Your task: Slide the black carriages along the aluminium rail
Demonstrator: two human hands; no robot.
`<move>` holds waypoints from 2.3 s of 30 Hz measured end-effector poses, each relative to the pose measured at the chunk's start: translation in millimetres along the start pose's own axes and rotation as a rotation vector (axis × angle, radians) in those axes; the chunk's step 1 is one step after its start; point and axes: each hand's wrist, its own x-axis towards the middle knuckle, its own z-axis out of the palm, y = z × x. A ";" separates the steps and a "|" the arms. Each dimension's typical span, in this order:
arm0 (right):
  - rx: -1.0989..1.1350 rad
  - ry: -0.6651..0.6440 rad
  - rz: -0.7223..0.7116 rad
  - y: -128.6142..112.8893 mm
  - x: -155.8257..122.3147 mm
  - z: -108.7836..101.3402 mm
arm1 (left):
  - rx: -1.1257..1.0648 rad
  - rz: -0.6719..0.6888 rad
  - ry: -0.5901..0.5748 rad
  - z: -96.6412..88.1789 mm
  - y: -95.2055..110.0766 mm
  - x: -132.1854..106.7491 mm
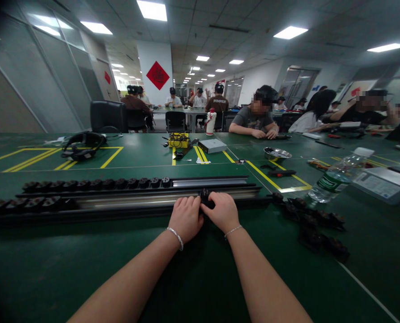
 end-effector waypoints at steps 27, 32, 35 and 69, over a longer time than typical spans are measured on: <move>-0.019 0.015 -0.021 4.0 0.2 0.9 | -0.009 0.005 -0.001 0.1 -0.8 0.0; -0.023 0.008 -0.007 3.2 0.5 -0.1 | -0.008 0.014 0.017 1.1 -1.3 -0.3; -0.024 0.003 -0.006 3.1 0.5 -0.4 | -0.009 0.010 0.019 1.2 -1.4 -0.2; -0.031 0.029 -0.004 4.0 -0.2 0.5 | -0.010 0.016 0.016 1.1 -2.3 0.5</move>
